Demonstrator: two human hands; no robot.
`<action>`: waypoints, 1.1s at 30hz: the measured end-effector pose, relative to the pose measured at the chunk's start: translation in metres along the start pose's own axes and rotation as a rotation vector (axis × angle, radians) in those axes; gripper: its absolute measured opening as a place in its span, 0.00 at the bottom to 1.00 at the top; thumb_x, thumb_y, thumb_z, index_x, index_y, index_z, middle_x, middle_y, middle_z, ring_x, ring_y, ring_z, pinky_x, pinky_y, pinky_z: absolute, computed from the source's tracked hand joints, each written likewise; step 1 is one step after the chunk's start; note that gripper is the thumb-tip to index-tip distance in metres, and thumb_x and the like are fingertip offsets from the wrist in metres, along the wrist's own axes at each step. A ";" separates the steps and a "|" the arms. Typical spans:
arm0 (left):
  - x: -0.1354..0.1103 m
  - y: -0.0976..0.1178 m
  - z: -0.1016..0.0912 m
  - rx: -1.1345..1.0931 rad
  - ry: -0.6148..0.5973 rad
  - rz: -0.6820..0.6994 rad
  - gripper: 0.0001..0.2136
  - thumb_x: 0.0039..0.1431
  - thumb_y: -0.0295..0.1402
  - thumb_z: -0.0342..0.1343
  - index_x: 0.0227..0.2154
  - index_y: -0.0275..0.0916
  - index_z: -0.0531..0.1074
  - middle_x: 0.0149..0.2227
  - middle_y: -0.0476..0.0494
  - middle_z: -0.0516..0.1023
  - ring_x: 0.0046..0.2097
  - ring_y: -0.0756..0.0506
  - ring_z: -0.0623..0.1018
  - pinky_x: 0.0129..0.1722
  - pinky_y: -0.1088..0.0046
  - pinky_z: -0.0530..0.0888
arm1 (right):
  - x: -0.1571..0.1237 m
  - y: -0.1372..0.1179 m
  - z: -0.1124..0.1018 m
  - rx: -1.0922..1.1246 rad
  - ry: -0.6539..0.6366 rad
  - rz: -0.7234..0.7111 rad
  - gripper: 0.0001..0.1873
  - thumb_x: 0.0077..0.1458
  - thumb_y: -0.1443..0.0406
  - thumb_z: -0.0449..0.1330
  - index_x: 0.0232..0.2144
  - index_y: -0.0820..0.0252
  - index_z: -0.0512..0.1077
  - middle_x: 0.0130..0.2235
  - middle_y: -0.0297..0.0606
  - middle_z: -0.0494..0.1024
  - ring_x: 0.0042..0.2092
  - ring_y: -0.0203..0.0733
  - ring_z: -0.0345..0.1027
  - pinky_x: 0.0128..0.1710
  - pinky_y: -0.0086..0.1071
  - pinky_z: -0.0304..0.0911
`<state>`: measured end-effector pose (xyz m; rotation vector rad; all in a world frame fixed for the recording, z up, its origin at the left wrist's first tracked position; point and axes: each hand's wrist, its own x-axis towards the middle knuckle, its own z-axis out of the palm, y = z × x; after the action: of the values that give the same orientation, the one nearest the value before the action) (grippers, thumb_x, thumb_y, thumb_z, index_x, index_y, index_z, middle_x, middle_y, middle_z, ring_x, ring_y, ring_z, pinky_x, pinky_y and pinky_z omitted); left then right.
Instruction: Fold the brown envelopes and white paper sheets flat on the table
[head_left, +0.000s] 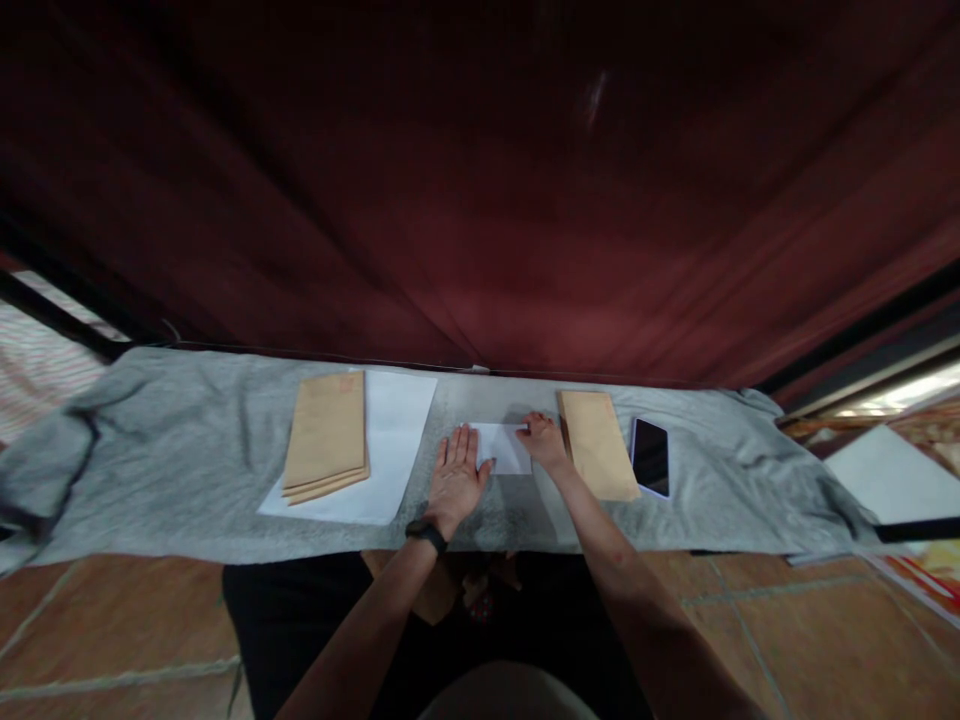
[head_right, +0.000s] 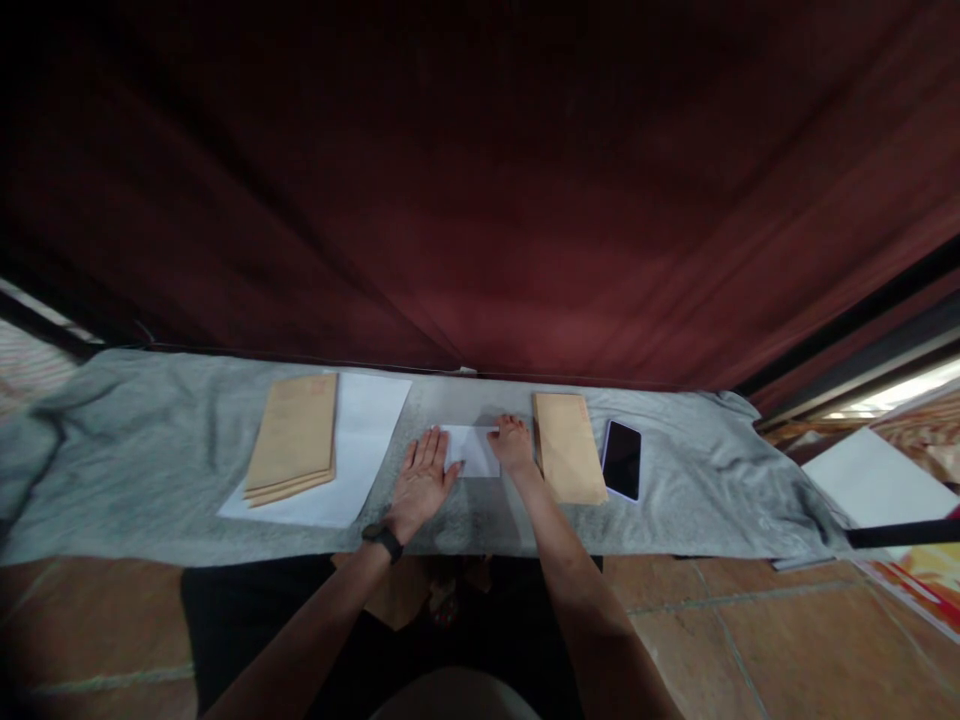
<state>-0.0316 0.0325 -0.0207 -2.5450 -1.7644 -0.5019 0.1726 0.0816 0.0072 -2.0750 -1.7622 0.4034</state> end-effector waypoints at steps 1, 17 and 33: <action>0.000 0.001 -0.001 0.013 -0.018 -0.005 0.31 0.72 0.45 0.39 0.70 0.30 0.53 0.71 0.33 0.56 0.73 0.38 0.53 0.71 0.52 0.52 | 0.001 0.001 0.000 0.029 -0.007 0.001 0.12 0.56 0.69 0.58 0.43 0.61 0.77 0.45 0.45 0.80 0.50 0.47 0.71 0.53 0.36 0.61; -0.015 0.009 -0.030 -0.219 -0.006 0.151 0.33 0.70 0.49 0.46 0.70 0.33 0.52 0.71 0.33 0.57 0.72 0.38 0.56 0.71 0.50 0.53 | -0.021 -0.014 -0.033 0.786 -0.025 0.085 0.16 0.50 0.56 0.57 0.40 0.56 0.70 0.21 0.22 0.64 0.21 0.35 0.61 0.22 0.27 0.59; 0.004 0.053 -0.046 -1.832 0.135 -0.798 0.20 0.60 0.48 0.60 0.48 0.38 0.75 0.51 0.35 0.81 0.46 0.40 0.82 0.44 0.64 0.79 | -0.063 -0.016 -0.009 1.123 0.024 0.309 0.33 0.44 0.48 0.66 0.49 0.60 0.72 0.36 0.38 0.79 0.36 0.44 0.73 0.33 0.34 0.69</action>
<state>0.0057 0.0078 0.0336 -1.4353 -2.6910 -3.3696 0.1522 0.0210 0.0204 -1.4462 -0.8039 1.1250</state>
